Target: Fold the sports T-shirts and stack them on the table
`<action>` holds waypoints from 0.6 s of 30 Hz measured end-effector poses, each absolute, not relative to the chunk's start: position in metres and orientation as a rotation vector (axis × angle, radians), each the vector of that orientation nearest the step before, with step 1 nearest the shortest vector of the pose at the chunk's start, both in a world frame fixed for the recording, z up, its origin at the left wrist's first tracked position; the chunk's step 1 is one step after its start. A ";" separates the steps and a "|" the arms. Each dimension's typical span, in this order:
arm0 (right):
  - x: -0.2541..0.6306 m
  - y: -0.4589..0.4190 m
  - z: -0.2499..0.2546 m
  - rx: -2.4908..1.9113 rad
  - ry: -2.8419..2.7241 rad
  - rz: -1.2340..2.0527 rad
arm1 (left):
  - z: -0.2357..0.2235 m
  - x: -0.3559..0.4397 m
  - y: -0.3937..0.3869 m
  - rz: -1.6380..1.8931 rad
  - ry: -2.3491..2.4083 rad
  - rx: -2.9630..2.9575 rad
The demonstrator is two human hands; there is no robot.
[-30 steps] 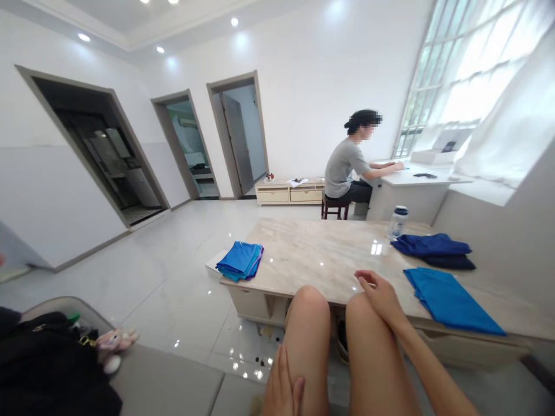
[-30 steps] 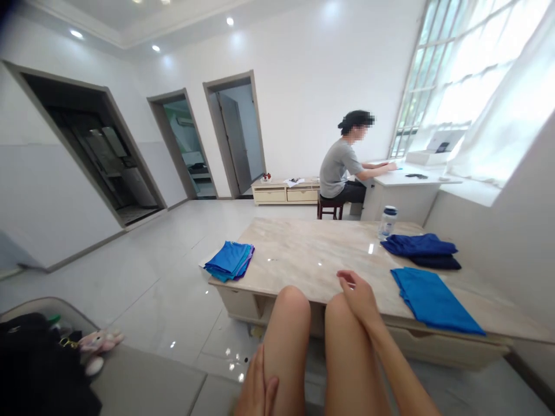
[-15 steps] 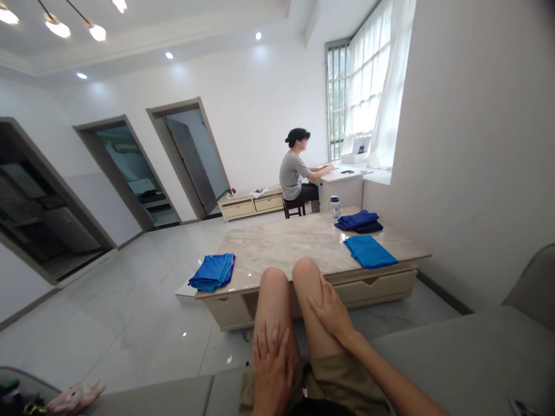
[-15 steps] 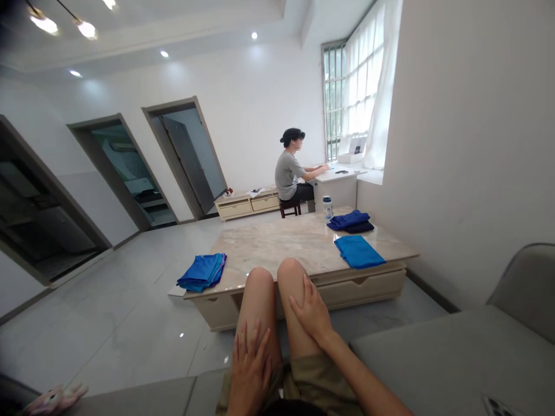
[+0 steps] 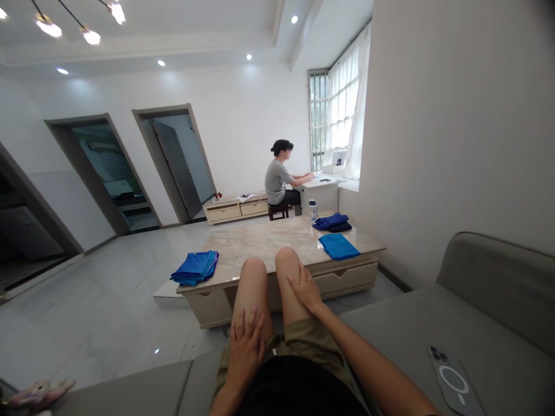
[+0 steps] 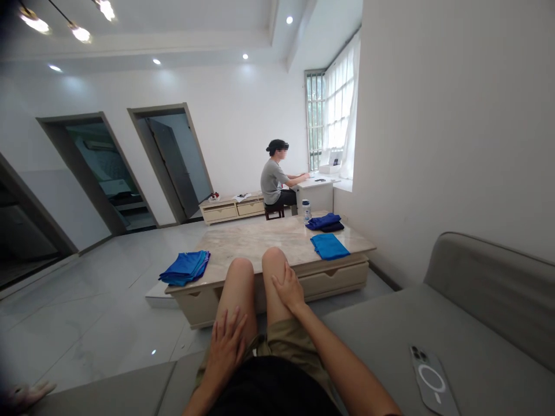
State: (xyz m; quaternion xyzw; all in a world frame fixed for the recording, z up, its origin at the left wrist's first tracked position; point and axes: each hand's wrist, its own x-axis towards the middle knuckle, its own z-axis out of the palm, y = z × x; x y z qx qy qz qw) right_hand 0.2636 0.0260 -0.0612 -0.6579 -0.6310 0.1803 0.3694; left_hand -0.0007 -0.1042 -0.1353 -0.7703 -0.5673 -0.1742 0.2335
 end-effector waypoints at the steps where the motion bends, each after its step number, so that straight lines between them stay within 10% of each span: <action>1: 0.265 0.025 -0.061 -1.684 -1.611 0.475 | -0.134 0.000 -0.105 -0.469 -1.560 -2.119; 18: 0.288 0.015 -0.055 -1.815 -1.552 0.491 | -0.133 -0.003 -0.108 -0.445 -1.563 -2.068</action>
